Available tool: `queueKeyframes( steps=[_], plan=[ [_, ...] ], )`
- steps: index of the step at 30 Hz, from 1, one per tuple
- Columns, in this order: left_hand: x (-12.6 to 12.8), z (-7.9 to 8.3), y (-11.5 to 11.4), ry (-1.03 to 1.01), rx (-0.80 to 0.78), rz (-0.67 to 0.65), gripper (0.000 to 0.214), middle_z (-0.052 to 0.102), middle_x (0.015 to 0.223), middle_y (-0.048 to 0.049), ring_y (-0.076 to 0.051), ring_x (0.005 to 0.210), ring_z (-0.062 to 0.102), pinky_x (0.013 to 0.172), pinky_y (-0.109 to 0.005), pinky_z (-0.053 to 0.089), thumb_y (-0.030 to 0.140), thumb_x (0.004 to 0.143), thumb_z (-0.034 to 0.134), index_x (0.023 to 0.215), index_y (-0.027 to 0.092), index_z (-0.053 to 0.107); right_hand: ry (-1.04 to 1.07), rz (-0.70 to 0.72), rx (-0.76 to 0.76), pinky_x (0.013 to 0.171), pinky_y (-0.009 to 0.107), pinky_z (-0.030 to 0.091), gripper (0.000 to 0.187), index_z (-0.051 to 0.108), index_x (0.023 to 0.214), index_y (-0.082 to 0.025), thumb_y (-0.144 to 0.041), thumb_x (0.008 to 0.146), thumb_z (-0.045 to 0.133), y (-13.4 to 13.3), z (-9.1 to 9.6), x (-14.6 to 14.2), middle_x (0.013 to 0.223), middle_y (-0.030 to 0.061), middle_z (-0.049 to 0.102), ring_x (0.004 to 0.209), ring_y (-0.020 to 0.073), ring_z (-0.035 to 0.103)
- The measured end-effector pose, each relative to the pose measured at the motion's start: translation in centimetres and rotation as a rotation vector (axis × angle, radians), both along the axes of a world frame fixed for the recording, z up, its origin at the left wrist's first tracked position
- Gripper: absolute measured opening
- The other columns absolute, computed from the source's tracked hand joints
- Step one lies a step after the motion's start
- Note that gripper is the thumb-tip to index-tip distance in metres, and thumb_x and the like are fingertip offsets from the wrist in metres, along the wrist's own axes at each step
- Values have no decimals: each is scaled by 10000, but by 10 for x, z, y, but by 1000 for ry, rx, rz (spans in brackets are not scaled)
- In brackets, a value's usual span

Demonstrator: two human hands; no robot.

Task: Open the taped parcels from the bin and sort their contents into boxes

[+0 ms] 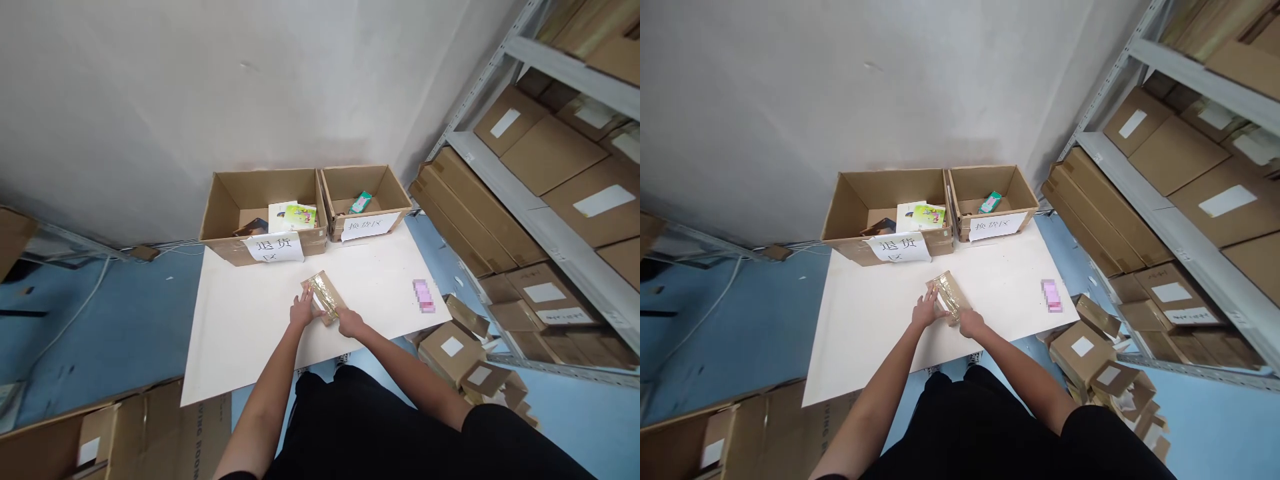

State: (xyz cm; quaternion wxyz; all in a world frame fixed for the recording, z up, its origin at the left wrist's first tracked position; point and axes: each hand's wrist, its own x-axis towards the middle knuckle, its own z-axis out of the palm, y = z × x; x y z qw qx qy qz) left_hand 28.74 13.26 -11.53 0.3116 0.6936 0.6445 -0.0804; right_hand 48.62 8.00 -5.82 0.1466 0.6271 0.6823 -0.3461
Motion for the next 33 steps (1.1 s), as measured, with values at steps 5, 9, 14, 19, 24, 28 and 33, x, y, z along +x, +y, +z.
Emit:
queueKeyframes(
  steps=[5, 9, 14, 19, 24, 28, 33],
  plan=[
    [3, 5, 2, 43, 17, -26, 1136, 19, 1799, -1, -479, 1531, 264, 1079, -543, 469, 795, 777, 668, 1689, 409, 112, -14, -74, -132, 700, 383, 582, 751, 524, 1520, -279, -131, 795, 654, -18, 19, 18, 1190, 161, 739, 866, 318, 771],
    [17, 8, -9, 95, 49, 12, 1030, 19, 1798, -62, -454, 1438, 398, 1056, -548, 471, 795, 854, 563, 1695, 356, 159, 63, -293, 96, 734, 346, 569, 661, 460, 1541, -301, -192, 899, 568, -26, 17, 34, 1145, 130, 748, 890, 288, 770],
    [32, 3, -43, 153, 157, 84, 902, 184, 1734, -265, -448, 1393, 451, 1062, -581, 449, 694, 970, 433, 1689, 188, 227, 405, -782, 231, 625, 298, 551, 576, 350, 1517, -231, -509, 1018, 426, -22, -21, 33, 803, 9, 707, 642, 209, 712],
    [20, 2, -52, 216, 162, 48, 748, 298, 1709, -214, -420, 1411, 451, 1056, -561, 462, 623, 1024, 364, 1677, 268, 282, 980, -1009, 147, 464, 248, 446, 584, 484, 1122, -240, -730, 824, 594, -9, -45, 21, 565, -98, 557, 431, 148, 516],
    [18, 1, -44, 234, 130, 19, 734, 267, 1725, -205, -394, 1406, 466, 1047, -530, 480, 575, 1034, 392, 1688, 279, 238, 1274, -981, 95, 491, 251, 428, 399, 502, 1085, -250, -439, 784, 680, -11, -31, 19, 651, -74, 625, 472, 145, 543],
    [23, -1, -39, 234, 119, 8, 741, 221, 1741, -207, -382, 1427, 451, 1056, -518, 481, 557, 1039, 387, 1695, 265, 205, 1381, -909, 63, 581, 282, 458, 507, 545, 1267, -240, -328, 791, 695, -13, -11, 21, 821, -28, 691, 560, 146, 582],
    [24, 1, -29, 238, 112, -10, 758, 282, 1716, -211, -395, 1477, 399, 1081, -538, 464, 575, 1019, 423, 1684, 258, 249, 1461, -850, 48, 629, 283, 448, 649, 521, 1455, -261, -335, 841, 720, -15, 5, 27, 960, 10, 696, 642, 141, 583]
  ],
)
